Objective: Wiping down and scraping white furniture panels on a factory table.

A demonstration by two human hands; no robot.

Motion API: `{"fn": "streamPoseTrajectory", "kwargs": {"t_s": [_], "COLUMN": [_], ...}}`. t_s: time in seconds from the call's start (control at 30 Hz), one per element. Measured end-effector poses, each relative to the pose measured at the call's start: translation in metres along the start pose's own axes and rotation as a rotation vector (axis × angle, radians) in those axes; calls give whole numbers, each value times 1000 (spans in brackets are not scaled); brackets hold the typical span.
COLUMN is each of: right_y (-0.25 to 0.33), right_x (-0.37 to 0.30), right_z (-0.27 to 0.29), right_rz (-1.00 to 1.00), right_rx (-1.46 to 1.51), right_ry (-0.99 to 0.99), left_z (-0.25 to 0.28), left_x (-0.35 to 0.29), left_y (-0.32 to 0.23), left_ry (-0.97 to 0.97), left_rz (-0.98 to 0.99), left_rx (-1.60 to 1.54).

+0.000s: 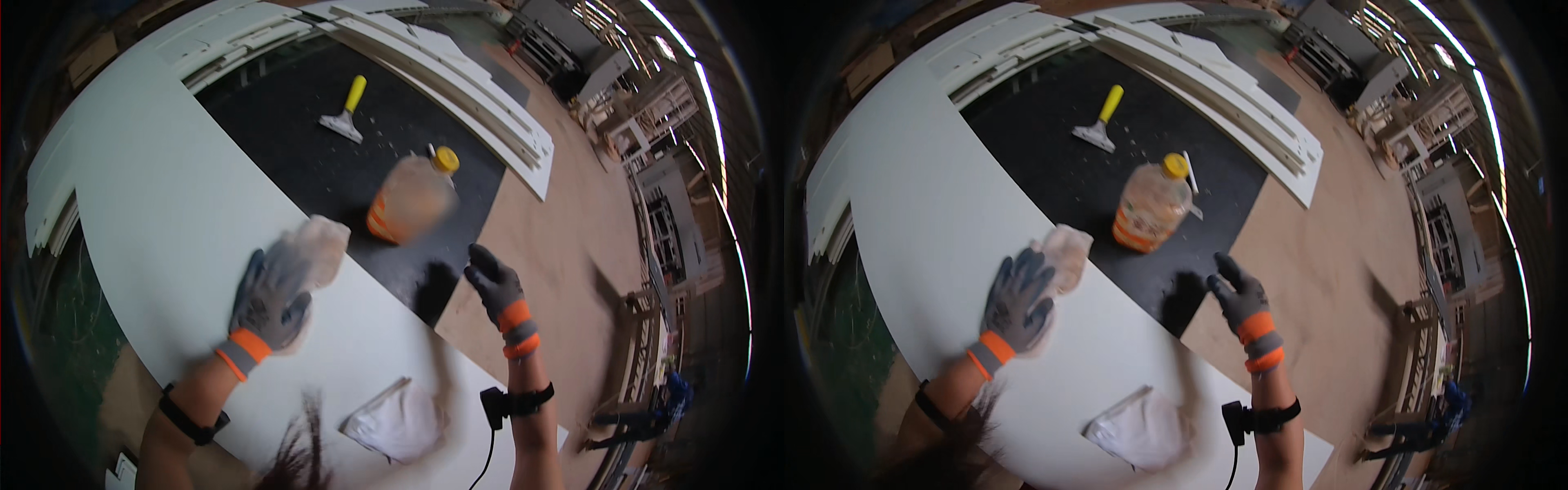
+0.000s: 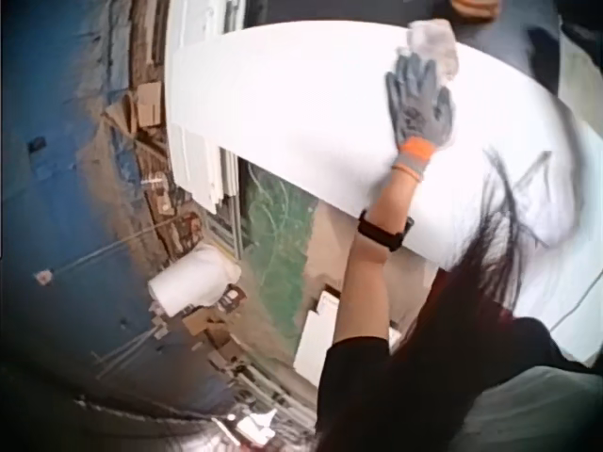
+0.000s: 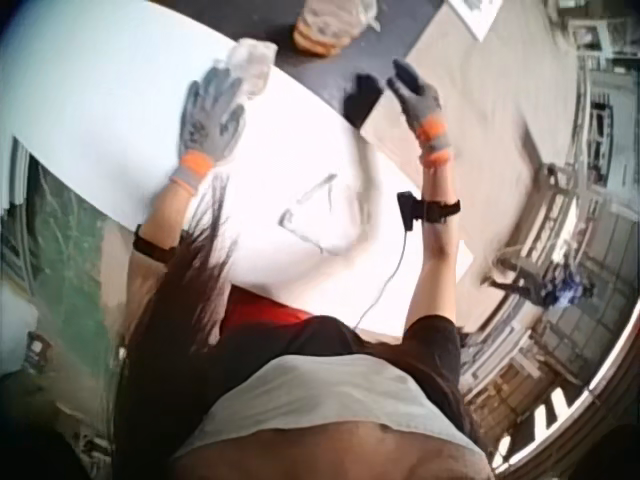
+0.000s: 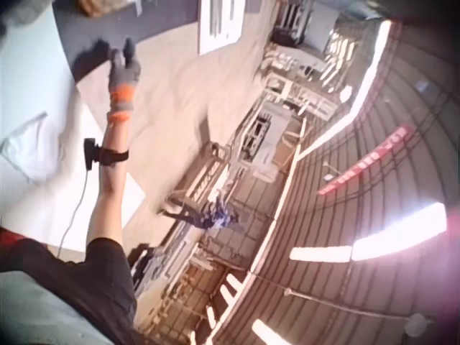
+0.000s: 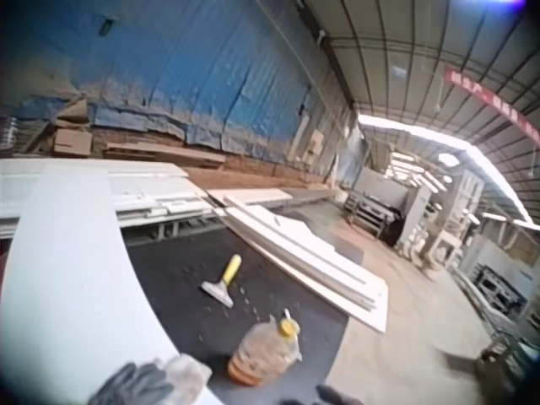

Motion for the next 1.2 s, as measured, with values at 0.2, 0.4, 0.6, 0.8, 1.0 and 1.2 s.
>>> {"fn": "streamPoseTrajectory", "kwargs": {"t_s": [0.2, 0.4, 0.6, 0.8, 1.0, 1.2], "right_y": [-3, -19, -36, -28, -30, -43], "right_x": [49, 30, 12, 8, 9, 13], "right_z": [-53, -48, -87, -84, -81, -71], "right_rz": [131, 281, 202, 123, 130, 81], "right_rx": [-182, -636, -938, -932, -876, -830], "right_ry": [-162, -139, -147, -192, -226, -163], "left_z": [42, 85, -26, -67, -49, 50], "left_x": [-3, 123, 270, 315, 297, 249], "left_y": [23, 62, 160, 131, 155, 158], "left_ry": [-136, -364, -128, 163, -88, -684], "left_rz": [131, -14, 585, 711, 798, 434], "left_rx": [-362, 106, 219, 282, 25, -768]}}
Point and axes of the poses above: each hand's wrist, its own x-axis towards the middle knuckle, its own z-axis out of the back of the hand, y = z × x, the point moved 5 cm from there along x, towards the middle knuckle, and after that the axes turned 5 degrees about -z, right-handed, at the moved point
